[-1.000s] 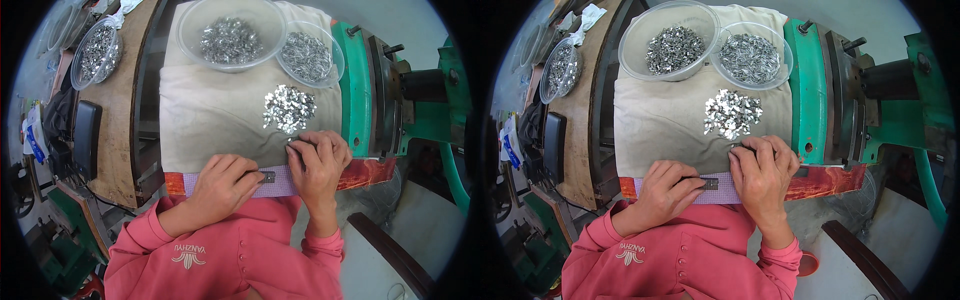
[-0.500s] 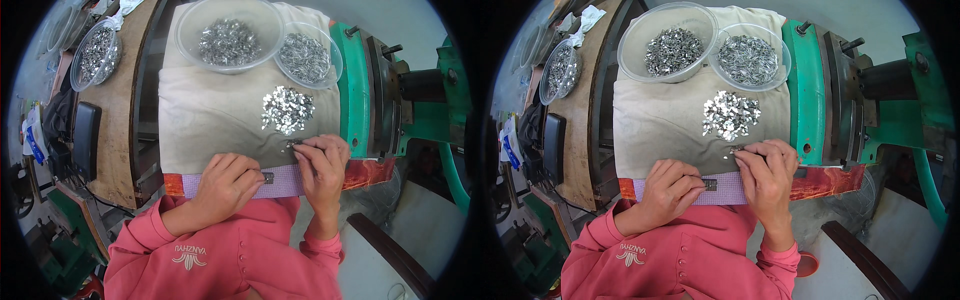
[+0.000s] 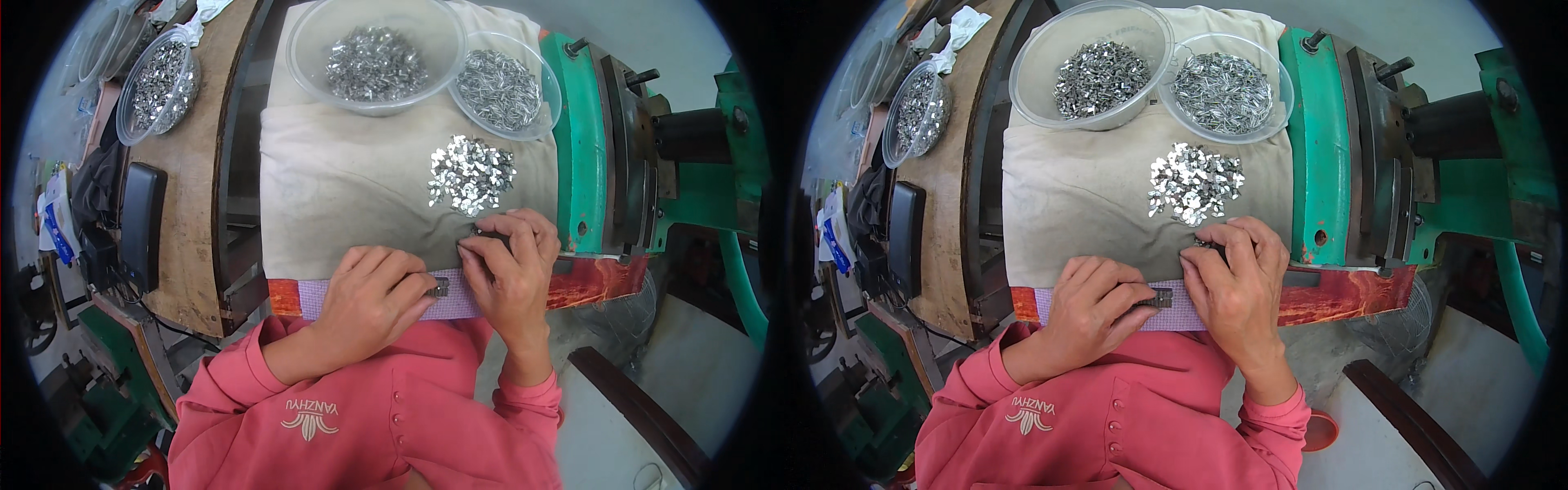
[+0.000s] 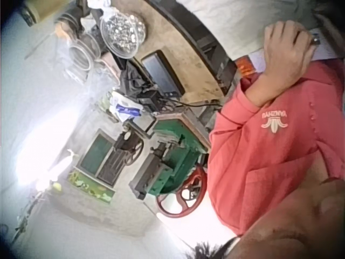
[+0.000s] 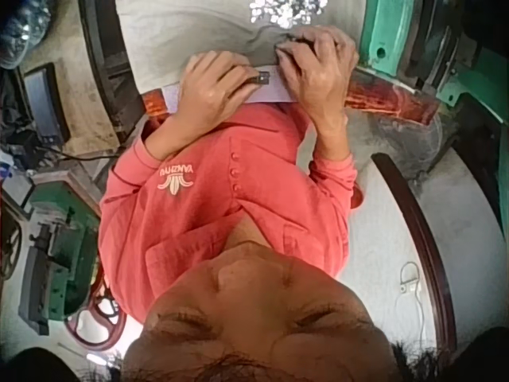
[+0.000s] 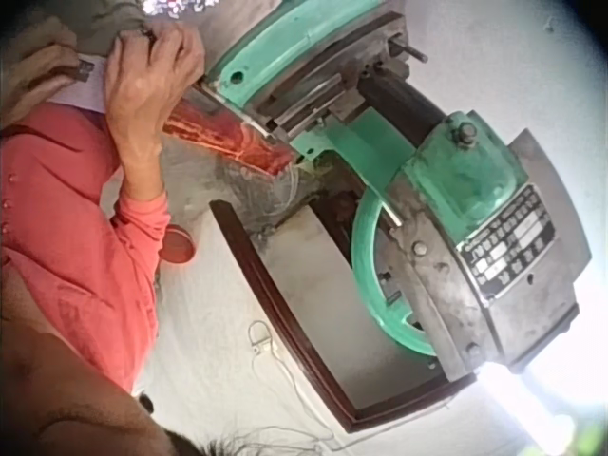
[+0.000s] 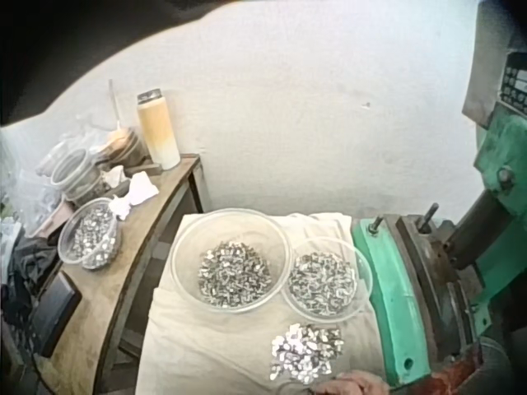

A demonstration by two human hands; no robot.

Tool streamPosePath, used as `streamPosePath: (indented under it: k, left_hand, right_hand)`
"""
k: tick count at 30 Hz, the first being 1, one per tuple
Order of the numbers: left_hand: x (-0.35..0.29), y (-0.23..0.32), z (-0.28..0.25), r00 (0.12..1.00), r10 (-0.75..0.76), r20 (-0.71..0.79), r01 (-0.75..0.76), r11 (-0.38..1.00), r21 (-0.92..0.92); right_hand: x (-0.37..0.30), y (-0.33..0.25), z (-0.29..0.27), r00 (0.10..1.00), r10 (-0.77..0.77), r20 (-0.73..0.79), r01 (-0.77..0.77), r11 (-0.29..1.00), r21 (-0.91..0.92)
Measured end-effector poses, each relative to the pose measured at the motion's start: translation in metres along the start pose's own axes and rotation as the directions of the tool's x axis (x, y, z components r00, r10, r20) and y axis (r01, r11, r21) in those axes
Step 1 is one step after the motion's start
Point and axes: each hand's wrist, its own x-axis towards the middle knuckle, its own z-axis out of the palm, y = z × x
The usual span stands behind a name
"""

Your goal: The person places small silver metal pieces into a purple plastic grid tray. They then move the tray to a green manual press machine, operate the lever to press the contents, and return the tray to the table to continue adding more metal pieces.

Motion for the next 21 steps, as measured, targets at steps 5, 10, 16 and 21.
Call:
streamPosePath:
  k: [5, 10, 16, 21]
  left_hand:
    - [0.005, 0.002, 0.007, 0.999, 0.046, 0.013, -0.046, 0.998, 0.053]
    - [0.005, 0.002, 0.004, 0.999, 0.022, 0.046, -0.024, 0.998, 0.049]
    - [-0.002, 0.0, -0.007, 0.998, -0.032, 0.049, 0.03, 0.999, 0.034]
    - [-0.014, -0.007, -0.017, 0.998, -0.064, 0.006, 0.064, 0.997, 0.043]
  right_hand:
    - [-0.006, -0.001, -0.003, 1.0, 0.008, -0.024, -0.006, 0.997, 0.079]
    - [-0.025, -0.003, -0.009, 1.0, 0.001, -0.027, 0.003, 0.987, 0.163]
    - [-0.035, -0.009, -0.005, 0.997, -0.073, 0.032, 0.07, 0.993, 0.091]
    - [-0.033, -0.015, -0.008, 0.995, -0.089, 0.051, 0.089, 0.996, -0.003]
